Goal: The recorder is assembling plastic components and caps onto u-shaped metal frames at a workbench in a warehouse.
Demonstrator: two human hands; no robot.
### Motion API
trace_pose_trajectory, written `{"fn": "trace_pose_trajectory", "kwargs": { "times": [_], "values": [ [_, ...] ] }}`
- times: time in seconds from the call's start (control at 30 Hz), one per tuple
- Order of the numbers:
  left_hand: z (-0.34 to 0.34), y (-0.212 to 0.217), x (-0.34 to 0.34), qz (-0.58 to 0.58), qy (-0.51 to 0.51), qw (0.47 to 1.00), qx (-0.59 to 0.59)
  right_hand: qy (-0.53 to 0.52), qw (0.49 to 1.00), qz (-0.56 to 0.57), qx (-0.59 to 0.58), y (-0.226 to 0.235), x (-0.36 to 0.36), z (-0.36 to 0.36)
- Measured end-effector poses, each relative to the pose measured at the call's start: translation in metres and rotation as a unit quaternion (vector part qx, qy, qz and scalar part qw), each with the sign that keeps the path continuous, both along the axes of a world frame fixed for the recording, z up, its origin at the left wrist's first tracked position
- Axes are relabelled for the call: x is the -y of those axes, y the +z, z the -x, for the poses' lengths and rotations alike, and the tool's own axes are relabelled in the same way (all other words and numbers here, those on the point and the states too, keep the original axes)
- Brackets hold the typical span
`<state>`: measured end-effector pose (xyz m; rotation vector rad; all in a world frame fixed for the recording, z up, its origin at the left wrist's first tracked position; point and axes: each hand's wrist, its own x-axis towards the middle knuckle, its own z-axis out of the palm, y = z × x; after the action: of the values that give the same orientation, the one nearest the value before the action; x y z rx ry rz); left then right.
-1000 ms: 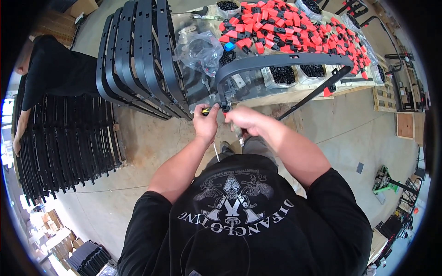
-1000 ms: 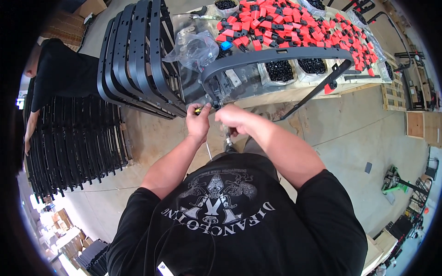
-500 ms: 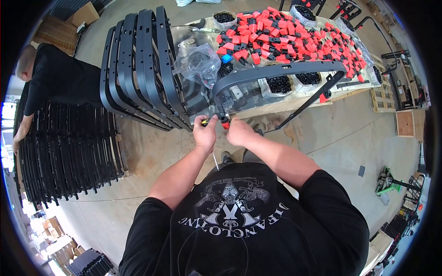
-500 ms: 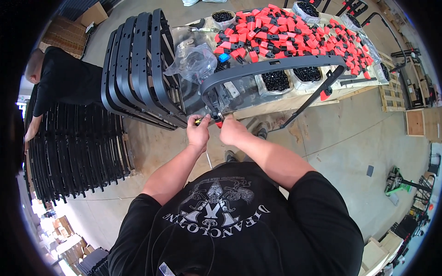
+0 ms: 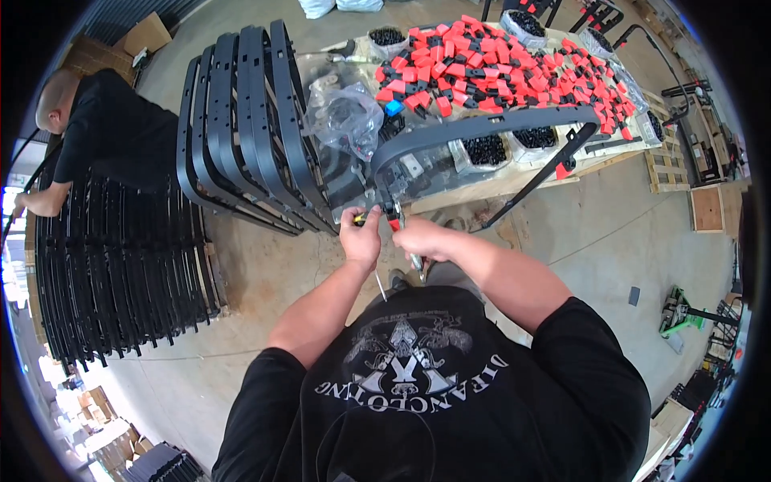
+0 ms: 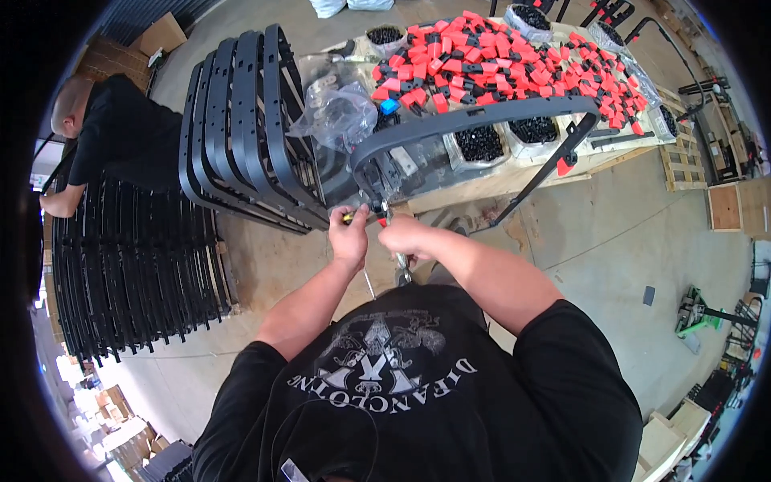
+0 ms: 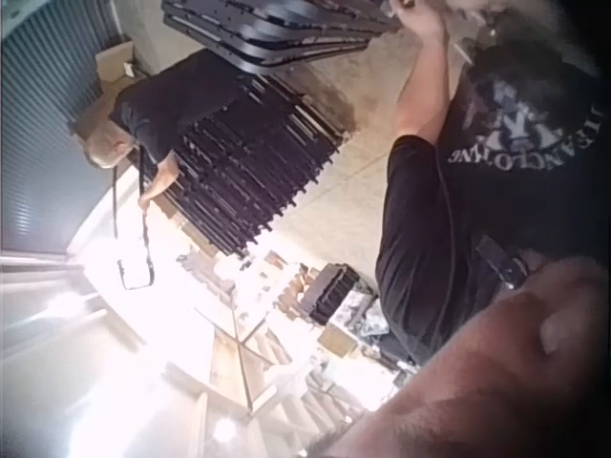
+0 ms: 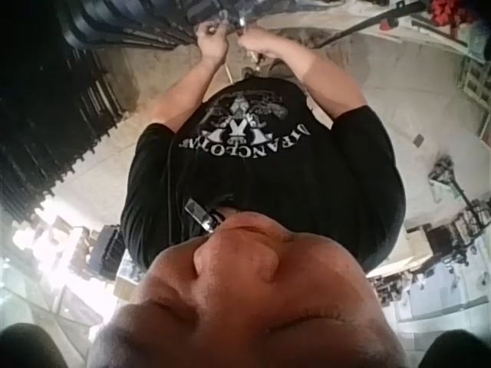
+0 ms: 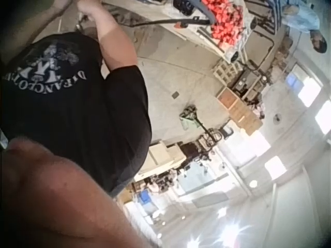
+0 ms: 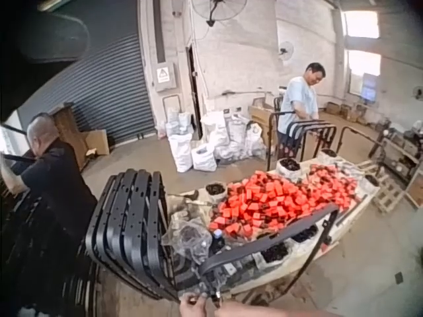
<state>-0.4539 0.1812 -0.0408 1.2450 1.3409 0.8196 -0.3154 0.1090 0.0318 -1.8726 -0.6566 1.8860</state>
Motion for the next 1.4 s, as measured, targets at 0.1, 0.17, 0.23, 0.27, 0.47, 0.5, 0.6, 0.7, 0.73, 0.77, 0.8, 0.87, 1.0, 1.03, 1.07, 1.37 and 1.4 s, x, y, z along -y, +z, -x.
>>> {"fn": "trace_pose_trajectory", "kwargs": {
  "times": [0.1,0.17,0.23,0.27,0.47,0.5,0.6,0.7,0.73,0.77,0.8,0.87,1.0,1.03,1.07,1.37,1.4],
  "values": [
    [-0.010,0.007,-0.003,0.024,-0.018,1.000,0.004,0.115,0.973,-0.068,0.187,-0.030,0.000,-0.006],
    [-0.014,0.016,-0.001,0.068,-0.010,0.998,0.009,0.084,0.960,-0.072,0.259,-0.035,0.004,0.000],
    [-0.009,0.013,0.002,0.067,-0.010,0.998,0.006,0.062,0.953,-0.055,0.292,-0.032,0.004,0.009],
    [-0.006,0.010,0.002,0.064,-0.009,0.998,0.005,0.063,0.953,-0.054,0.292,-0.026,0.005,0.009],
    [-0.006,0.008,0.000,0.015,-0.008,1.000,-0.016,0.029,0.999,-0.032,0.027,-0.007,0.011,0.000],
    [-0.012,0.019,0.004,0.046,-0.012,0.998,0.028,0.054,0.982,-0.095,0.154,-0.031,0.016,0.001],
    [-0.012,0.023,0.004,0.072,-0.003,0.997,0.014,0.074,0.944,-0.134,0.293,-0.046,0.020,0.007],
    [-0.006,0.016,0.004,0.033,0.001,0.999,-0.010,0.080,0.950,-0.120,0.277,-0.044,0.014,0.001],
    [-0.004,0.014,0.003,0.034,0.000,0.999,-0.009,0.088,0.959,-0.120,0.240,-0.043,0.015,0.002],
    [-0.003,0.011,0.002,0.043,-0.001,0.999,-0.004,0.011,0.969,-0.148,0.196,-0.042,0.023,0.002],
    [-0.002,0.009,0.001,0.053,-0.001,0.999,0.000,0.012,0.969,-0.147,0.196,-0.054,0.035,0.005],
    [-0.006,0.009,0.004,-0.009,0.012,0.999,-0.032,-0.117,0.981,-0.152,0.037,-0.075,0.055,0.018],
    [0.009,-0.021,0.026,-0.065,0.012,0.998,0.002,-0.024,0.959,-0.175,0.223,-0.079,0.049,0.027],
    [0.005,0.016,0.046,0.038,-0.043,0.984,-0.169,-0.031,0.959,-0.169,0.223,-0.082,0.049,0.024],
    [0.008,0.015,0.043,0.037,-0.042,0.984,-0.170,-0.017,0.964,-0.152,0.218,-0.074,0.046,0.025],
    [0.009,-0.083,0.021,-0.031,-0.049,0.991,-0.119,-0.026,0.984,-0.088,0.155,-0.011,0.040,0.030],
    [0.009,-0.087,0.019,-0.032,-0.046,0.991,-0.118,-0.028,0.991,-0.056,0.121,0.000,0.037,0.031]
  ]
}}
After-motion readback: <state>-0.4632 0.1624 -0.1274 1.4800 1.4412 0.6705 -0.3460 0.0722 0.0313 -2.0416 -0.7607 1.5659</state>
